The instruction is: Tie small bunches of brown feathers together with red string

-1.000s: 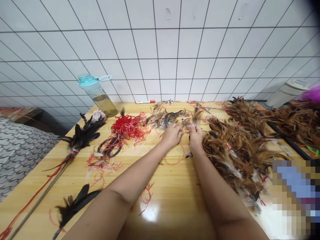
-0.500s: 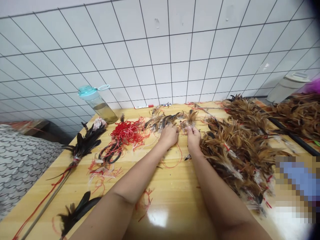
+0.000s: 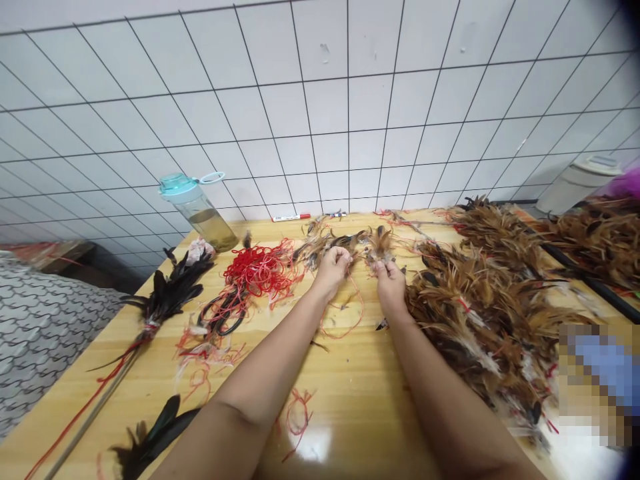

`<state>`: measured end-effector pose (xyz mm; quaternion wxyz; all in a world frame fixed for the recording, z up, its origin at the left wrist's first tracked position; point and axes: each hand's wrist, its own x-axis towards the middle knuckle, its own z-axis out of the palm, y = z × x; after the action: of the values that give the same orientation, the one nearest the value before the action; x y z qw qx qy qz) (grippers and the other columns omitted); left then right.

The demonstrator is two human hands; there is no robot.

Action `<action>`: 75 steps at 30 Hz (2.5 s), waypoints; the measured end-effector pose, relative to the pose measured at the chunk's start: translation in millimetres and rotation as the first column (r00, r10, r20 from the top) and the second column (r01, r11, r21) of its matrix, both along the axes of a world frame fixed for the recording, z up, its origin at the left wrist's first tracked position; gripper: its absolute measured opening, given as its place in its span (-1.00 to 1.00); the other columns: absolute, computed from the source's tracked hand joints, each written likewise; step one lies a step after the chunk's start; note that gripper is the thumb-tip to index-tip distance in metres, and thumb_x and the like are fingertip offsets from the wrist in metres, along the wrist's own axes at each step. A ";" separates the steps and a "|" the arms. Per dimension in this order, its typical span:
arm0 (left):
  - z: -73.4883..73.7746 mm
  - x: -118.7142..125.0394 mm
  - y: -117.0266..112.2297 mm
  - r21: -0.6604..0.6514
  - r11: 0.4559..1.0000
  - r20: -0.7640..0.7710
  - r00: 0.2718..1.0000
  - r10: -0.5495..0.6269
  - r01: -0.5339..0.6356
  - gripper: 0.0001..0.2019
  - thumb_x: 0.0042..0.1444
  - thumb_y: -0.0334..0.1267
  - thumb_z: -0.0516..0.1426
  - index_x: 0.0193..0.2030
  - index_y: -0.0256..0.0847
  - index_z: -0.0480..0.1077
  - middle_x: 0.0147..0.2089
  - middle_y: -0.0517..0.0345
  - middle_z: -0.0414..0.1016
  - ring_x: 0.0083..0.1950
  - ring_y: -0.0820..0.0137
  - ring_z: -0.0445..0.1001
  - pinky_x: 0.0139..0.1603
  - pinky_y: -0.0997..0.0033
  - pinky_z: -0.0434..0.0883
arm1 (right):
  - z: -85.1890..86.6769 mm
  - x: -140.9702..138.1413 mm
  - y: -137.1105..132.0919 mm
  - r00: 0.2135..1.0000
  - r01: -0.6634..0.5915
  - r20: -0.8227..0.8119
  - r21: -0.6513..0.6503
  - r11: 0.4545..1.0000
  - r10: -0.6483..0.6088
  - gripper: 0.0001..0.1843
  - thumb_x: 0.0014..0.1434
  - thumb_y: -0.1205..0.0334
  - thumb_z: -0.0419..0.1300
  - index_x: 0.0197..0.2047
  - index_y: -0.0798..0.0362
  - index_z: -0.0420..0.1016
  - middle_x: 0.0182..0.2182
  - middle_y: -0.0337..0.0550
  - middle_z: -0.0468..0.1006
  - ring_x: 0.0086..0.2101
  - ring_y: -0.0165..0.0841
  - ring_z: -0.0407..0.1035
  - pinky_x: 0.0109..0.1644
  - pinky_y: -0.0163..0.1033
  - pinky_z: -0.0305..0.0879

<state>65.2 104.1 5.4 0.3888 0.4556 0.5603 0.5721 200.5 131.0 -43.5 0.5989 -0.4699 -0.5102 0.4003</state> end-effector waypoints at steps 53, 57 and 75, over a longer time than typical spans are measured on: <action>-14.0 12.1 10.0 0.027 0.990 -0.694 0.715 -0.081 0.139 -0.86 0.11 -0.37 0.08 -0.26 -0.22 0.47 -0.21 0.04 0.49 -0.12 0.31 0.44 0.00 0.27 0.37 | -5.3 12.7 16.6 0.987 0.122 -0.101 -0.027 0.992 -0.124 -0.57 0.05 -0.20 0.10 -0.40 0.04 0.37 -0.53 -0.27 0.41 -0.44 -0.40 0.27 -0.33 -0.27 0.23; -3.3 20.8 17.4 -0.060 0.994 -0.830 0.549 -0.099 0.089 -0.85 0.13 -0.30 0.08 -0.26 -0.22 0.48 -0.16 -0.06 0.50 -0.06 0.19 0.45 0.00 0.21 0.36 | -2.7 12.0 15.0 0.980 0.122 -0.150 -0.061 0.991 -0.130 -0.60 -0.01 -0.16 0.13 -0.41 0.04 0.36 -0.53 -0.28 0.40 -0.47 -0.41 0.25 -0.34 -0.26 0.24; 4.9 13.3 12.3 -0.155 0.988 -0.582 0.806 -0.111 0.025 -0.94 0.05 -0.35 0.10 -0.43 -0.22 0.34 -0.40 0.13 0.45 -0.34 0.40 0.39 -0.27 0.43 0.29 | 3.2 8.1 10.5 0.984 0.111 -0.130 -0.065 0.992 -0.119 -0.59 -0.04 -0.16 0.13 -0.44 0.06 0.40 -0.49 -0.20 0.48 -0.39 -0.34 0.33 -0.20 -0.19 0.27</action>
<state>78.5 116.4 10.2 0.2474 0.6018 0.6749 0.3480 208.5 141.4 -40.4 0.6403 -0.4877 -0.4291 0.4100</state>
